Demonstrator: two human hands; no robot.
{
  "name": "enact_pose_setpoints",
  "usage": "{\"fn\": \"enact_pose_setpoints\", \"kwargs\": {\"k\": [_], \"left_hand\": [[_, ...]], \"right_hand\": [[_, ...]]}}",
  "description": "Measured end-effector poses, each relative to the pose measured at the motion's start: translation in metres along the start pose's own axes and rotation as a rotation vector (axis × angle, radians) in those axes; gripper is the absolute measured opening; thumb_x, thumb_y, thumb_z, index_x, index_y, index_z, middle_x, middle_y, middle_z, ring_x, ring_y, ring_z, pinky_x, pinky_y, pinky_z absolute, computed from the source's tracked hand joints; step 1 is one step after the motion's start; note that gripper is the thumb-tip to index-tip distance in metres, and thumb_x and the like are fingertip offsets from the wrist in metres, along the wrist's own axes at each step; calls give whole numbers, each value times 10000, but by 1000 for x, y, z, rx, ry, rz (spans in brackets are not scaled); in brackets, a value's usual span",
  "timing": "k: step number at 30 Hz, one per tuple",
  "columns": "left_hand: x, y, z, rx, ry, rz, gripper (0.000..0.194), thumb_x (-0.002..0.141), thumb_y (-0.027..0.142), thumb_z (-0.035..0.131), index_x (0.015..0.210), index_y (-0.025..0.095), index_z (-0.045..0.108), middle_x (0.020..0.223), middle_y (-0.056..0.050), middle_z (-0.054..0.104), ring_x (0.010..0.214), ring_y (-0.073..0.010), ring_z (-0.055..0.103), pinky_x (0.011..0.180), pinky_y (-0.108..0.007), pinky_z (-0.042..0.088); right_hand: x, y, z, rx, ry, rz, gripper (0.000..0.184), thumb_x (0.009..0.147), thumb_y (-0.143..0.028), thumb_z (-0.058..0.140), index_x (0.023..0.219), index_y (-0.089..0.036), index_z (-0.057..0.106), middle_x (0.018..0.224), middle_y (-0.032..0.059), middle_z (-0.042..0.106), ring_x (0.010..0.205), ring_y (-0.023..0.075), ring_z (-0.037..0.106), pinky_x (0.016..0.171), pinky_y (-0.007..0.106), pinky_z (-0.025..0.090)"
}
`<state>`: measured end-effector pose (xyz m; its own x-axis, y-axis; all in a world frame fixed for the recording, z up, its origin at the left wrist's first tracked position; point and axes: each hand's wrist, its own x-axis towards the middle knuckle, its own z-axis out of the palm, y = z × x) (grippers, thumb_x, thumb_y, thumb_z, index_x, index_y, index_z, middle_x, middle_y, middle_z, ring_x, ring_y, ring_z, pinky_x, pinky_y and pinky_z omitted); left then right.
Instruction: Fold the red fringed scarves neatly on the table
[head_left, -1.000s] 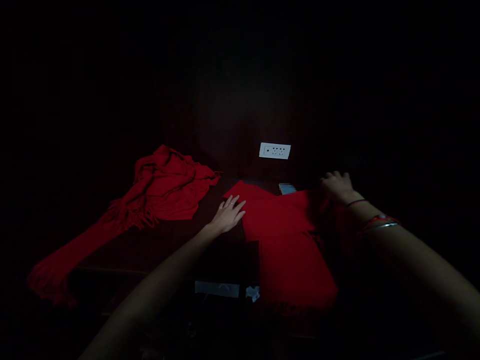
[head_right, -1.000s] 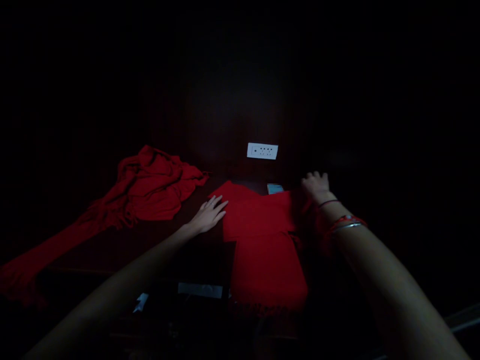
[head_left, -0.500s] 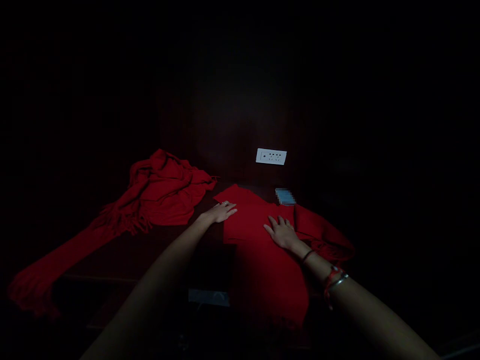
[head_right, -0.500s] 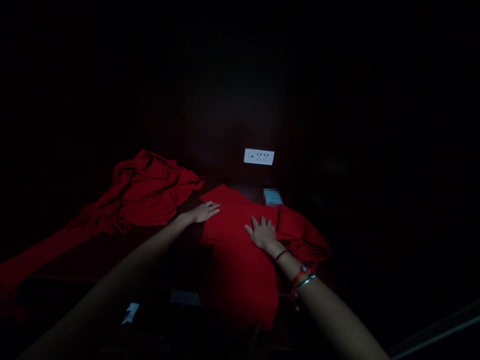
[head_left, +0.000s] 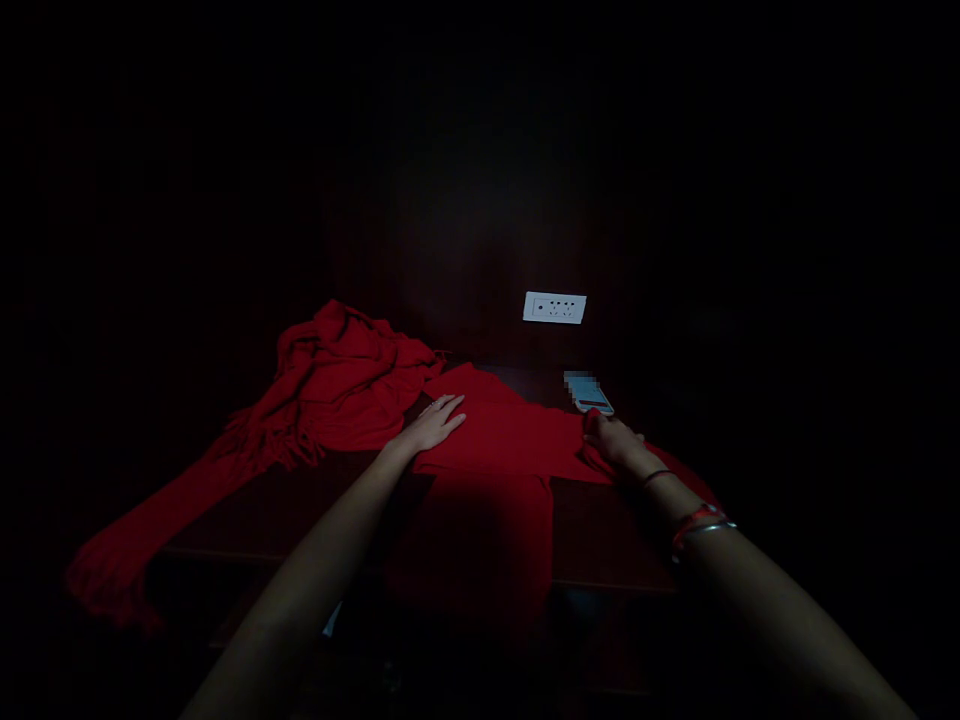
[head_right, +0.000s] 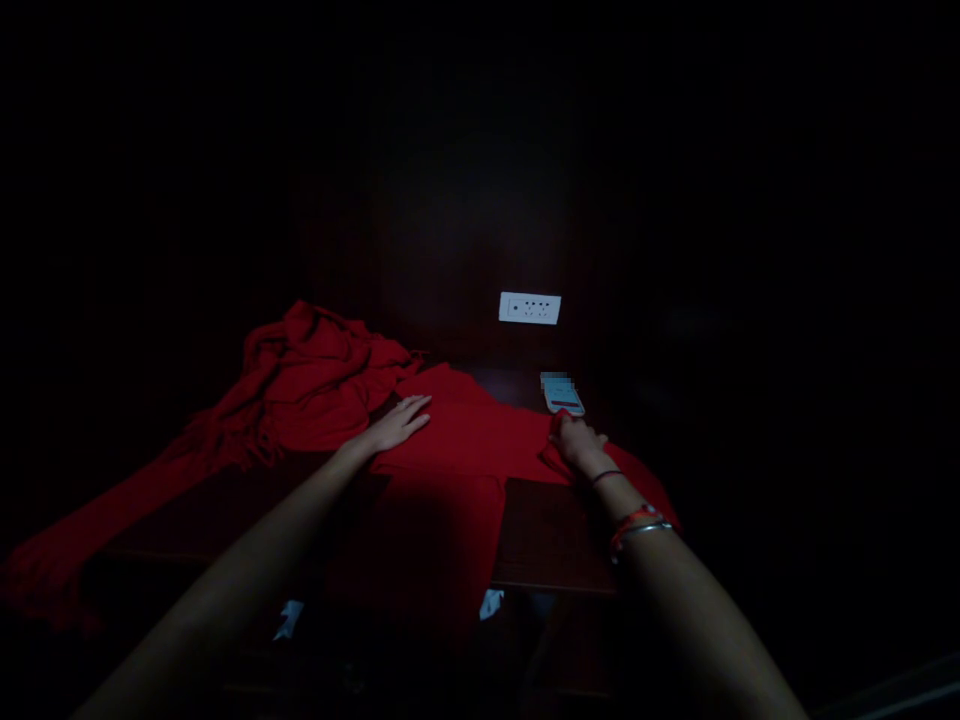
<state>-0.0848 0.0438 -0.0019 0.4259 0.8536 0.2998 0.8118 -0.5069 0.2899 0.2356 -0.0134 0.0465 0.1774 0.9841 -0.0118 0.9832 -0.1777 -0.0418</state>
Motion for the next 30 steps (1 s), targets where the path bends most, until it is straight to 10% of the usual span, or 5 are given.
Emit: {"fn": "enact_pose_setpoints", "kwargs": {"k": [5, 11, 16, 23, 30], "left_hand": [[3, -6, 1, -54, -106, 10, 570, 830, 494, 158, 1293, 170, 228, 1325, -62, 279, 1211, -167, 231, 988, -295, 171], [4, -13, 1, -38, -88, -13, 556, 848, 446, 96, 1302, 148, 215, 1326, -62, 281, 1211, -163, 232, 993, -280, 152], [6, -14, 3, 17, -112, -46, 518, 854, 433, 65, 1314, 214, 162, 1339, -31, 257, 1212, -172, 234, 977, -321, 190], [6, -12, 4, 62, -153, -59, 548, 831, 500, 136, 1308, 232, 170, 1348, -34, 236, 1223, -188, 200, 971, -349, 190], [3, -13, -2, 75, -111, -30, 506, 851, 351, 153, 1313, 145, 169, 1331, -64, 271, 1201, -158, 258, 976, -275, 203]], "right_hand": [[1, 27, -20, 147, 216, -210, 196, 796, -254, 402, 852, -134, 547, 885, 136, 589, 801, 209, 563, 691, 301, 399], [-3, 65, -104, 252, 618, -254, 98, 726, -159, 502, 765, -202, 581, 789, 64, 588, 811, 218, 537, 780, 374, 373], [-1, 87, -142, 129, 712, -165, 85, 733, -161, 487, 692, -203, 550, 765, 71, 559, 903, 248, 510, 781, 463, 347], [9, 40, -76, 65, 356, -47, 69, 617, -89, 596, 633, -152, 573, 898, 165, 536, 1021, 368, 402, 806, 643, 177], [16, -58, 4, 34, 124, -429, 377, 807, -395, 369, 1108, -190, 466, 1131, 121, 465, 1040, 238, 414, 828, 375, 339]]}}
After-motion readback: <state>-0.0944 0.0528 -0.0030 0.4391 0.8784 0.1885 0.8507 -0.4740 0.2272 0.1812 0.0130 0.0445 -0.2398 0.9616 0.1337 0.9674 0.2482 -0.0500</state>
